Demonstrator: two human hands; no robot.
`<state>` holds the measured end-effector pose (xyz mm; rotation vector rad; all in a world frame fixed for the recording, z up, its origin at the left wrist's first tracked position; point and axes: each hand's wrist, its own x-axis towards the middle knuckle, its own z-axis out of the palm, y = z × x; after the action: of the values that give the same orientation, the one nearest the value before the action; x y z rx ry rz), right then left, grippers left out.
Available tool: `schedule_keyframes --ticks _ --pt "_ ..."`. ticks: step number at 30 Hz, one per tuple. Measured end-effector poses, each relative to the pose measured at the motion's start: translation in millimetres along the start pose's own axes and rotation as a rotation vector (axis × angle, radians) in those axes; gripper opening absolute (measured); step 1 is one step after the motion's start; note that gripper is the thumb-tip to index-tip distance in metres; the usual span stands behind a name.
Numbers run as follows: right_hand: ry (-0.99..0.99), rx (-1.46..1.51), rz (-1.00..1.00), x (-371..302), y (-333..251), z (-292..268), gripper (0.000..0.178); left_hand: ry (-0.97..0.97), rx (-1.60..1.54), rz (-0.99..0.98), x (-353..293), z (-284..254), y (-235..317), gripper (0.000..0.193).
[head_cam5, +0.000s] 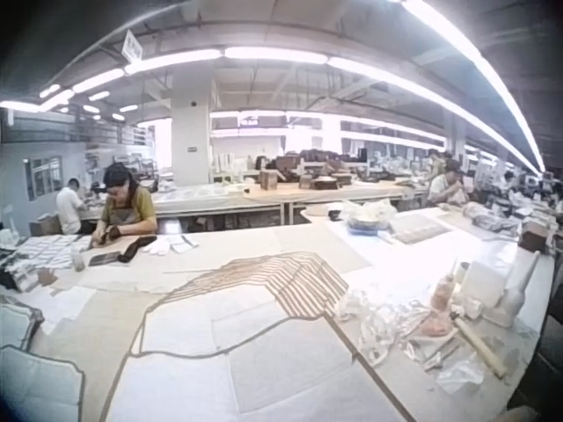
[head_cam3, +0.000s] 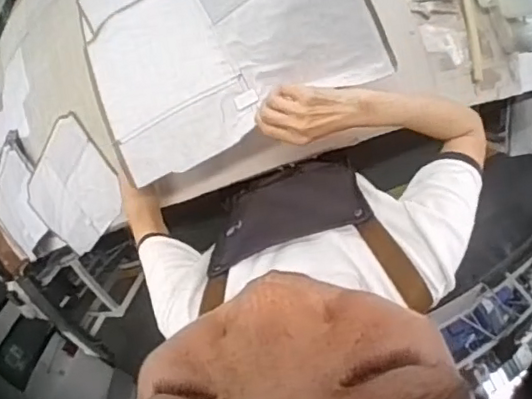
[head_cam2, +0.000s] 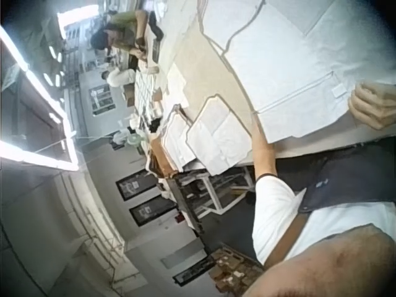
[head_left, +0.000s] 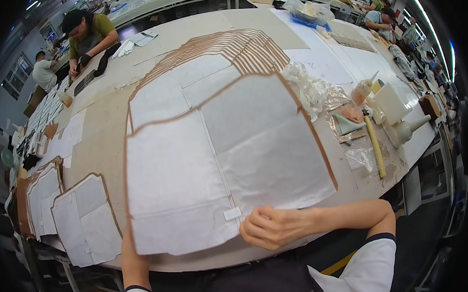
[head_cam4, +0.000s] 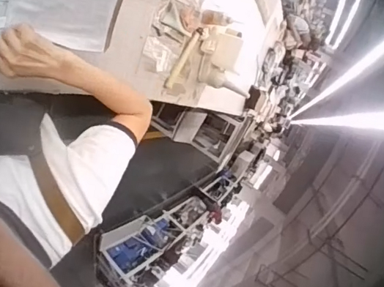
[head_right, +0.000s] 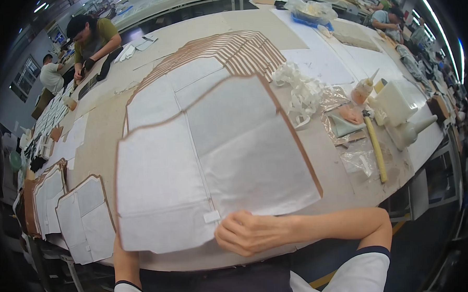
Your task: Applying adhesive strips to leather panels and stacking them as part of a manufacturing process.
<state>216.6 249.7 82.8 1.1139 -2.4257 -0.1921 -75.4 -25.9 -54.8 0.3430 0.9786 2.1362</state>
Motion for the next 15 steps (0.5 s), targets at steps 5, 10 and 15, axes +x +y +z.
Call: schedule_keyframes --ticks 5,10,15 --pt "0.040 0.218 0.103 -27.3 -69.0 45.4 0.017 0.446 0.361 -0.321 -38.6 31.1 36.7 0.056" --pt "0.190 0.438 0.211 -24.3 -88.4 44.9 0.015 0.393 0.851 -0.345 -48.2 0.7 41.9 0.057" --pt "0.289 0.802 0.560 -63.2 -43.2 28.9 0.015 0.508 1.643 0.012 -15.7 33.9 37.2 0.041"
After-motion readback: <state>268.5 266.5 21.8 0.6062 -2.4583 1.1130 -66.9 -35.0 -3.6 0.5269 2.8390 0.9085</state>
